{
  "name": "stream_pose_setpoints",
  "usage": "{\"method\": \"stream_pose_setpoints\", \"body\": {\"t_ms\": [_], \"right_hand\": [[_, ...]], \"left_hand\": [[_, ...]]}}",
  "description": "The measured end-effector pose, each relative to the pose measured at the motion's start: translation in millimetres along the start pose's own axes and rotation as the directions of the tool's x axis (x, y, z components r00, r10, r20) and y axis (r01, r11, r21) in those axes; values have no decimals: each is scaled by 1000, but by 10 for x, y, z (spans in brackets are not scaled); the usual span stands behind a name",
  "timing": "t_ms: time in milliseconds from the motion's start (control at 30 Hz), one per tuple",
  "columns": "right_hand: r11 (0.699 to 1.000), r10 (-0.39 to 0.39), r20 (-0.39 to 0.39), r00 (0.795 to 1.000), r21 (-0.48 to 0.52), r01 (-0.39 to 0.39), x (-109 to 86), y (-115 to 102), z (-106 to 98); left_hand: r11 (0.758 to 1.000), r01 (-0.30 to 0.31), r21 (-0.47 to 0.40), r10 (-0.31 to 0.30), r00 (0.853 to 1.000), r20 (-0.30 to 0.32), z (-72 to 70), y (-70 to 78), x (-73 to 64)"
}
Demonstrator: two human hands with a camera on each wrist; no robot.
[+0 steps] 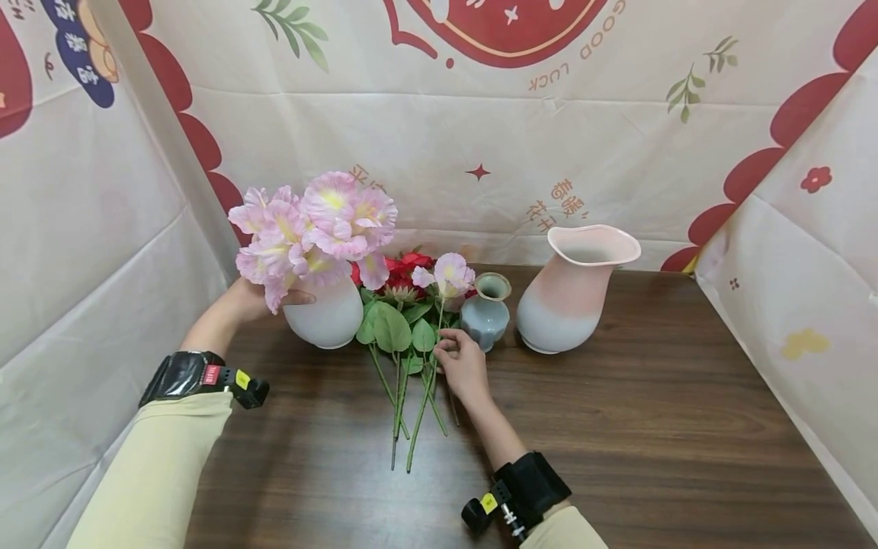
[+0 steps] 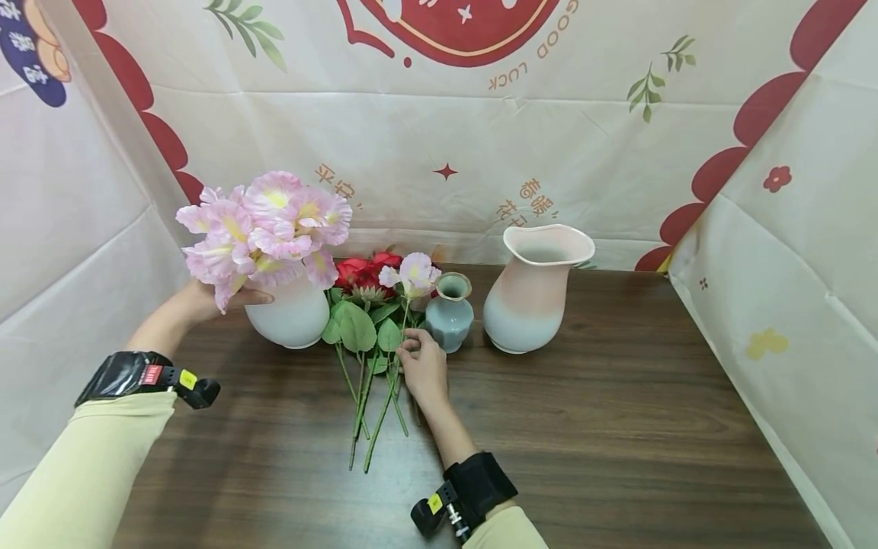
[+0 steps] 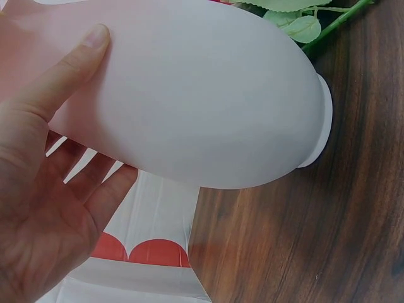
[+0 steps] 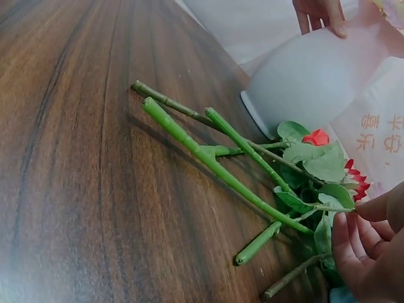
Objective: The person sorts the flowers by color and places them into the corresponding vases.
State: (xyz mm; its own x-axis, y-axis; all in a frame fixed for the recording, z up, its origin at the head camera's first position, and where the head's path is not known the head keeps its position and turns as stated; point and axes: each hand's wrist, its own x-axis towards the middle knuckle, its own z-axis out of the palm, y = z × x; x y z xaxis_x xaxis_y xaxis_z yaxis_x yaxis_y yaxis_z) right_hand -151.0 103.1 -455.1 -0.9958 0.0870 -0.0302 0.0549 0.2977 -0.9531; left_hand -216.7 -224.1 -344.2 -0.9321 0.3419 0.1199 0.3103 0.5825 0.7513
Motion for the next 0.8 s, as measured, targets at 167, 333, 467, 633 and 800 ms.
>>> {"method": "stream_pose_setpoints", "body": {"t_ms": [167, 333, 467, 633, 800], "right_hand": [[1000, -8, -8, 1000, 29, 8, 5, -36, 8], [998, -35, 0, 999, 59, 35, -12, -101, 12], [996, -83, 19, 996, 37, 82, -30, -158, 21], [985, -168, 36, 985, -23, 169, -57, -222, 31], [969, -245, 26, 969, -38, 246, -77, -283, 47]], "left_hand": [[1000, 11, 0, -11, 1000, -2, -7, 13, -1], [1000, 24, -2, -24, 1000, -2, -19, 23, -2], [1000, 27, -3, -27, 1000, -1, -30, 9, 7], [1000, -17, 18, 17, 1000, -2, -42, -19, 22], [998, -3, 55, 3, 1000, -1, -60, -34, 11]]}}
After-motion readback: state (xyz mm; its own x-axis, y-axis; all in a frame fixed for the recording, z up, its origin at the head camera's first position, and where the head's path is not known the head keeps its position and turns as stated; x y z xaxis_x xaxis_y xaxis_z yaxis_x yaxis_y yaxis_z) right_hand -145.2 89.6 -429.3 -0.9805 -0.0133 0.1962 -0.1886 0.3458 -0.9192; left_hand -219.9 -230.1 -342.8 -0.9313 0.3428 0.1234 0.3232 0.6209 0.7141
